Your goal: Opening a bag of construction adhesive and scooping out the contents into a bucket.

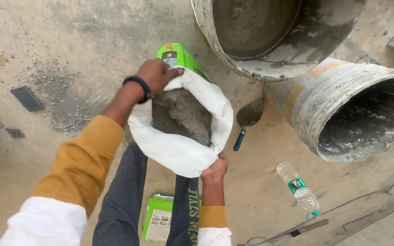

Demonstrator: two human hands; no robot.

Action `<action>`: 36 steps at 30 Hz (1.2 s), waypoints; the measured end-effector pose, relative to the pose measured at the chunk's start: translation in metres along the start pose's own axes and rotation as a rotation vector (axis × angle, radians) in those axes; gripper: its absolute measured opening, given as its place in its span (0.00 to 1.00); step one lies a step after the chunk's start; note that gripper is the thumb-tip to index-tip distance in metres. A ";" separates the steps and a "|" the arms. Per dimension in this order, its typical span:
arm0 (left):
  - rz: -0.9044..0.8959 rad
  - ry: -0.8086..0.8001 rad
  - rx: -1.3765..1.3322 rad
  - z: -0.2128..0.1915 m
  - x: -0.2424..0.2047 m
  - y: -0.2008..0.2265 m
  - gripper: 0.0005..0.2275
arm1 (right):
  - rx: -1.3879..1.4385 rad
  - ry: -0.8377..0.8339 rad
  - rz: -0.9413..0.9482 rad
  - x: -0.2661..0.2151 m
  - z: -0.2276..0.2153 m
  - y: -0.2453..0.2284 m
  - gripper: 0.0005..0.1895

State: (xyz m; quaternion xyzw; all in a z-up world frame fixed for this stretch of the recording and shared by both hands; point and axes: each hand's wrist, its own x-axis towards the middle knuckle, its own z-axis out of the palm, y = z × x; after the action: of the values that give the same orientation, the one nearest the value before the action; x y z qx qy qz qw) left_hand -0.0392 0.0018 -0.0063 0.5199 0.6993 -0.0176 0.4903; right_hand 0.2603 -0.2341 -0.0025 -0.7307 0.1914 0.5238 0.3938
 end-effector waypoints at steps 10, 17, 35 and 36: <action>-0.183 0.160 -0.757 0.026 -0.059 -0.070 0.22 | -0.199 -0.234 -0.038 -0.001 -0.045 -0.049 0.28; -0.653 0.510 -0.785 0.186 -0.180 0.020 0.28 | -0.847 0.252 -0.315 -0.084 -0.012 -0.009 0.28; -0.547 0.051 -2.424 0.238 -0.193 -0.079 0.18 | 0.474 -0.346 0.371 -0.024 0.003 0.042 0.33; -0.522 0.050 -2.418 0.253 -0.192 -0.078 0.18 | 0.482 -0.365 0.371 -0.017 -0.010 0.042 0.33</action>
State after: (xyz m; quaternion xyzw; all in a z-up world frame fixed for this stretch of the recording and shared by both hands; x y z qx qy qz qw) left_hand 0.0675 -0.3056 -0.0399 -0.4216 0.3581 0.5522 0.6238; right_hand 0.2310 -0.2699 -0.0017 -0.4639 0.3653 0.6482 0.4808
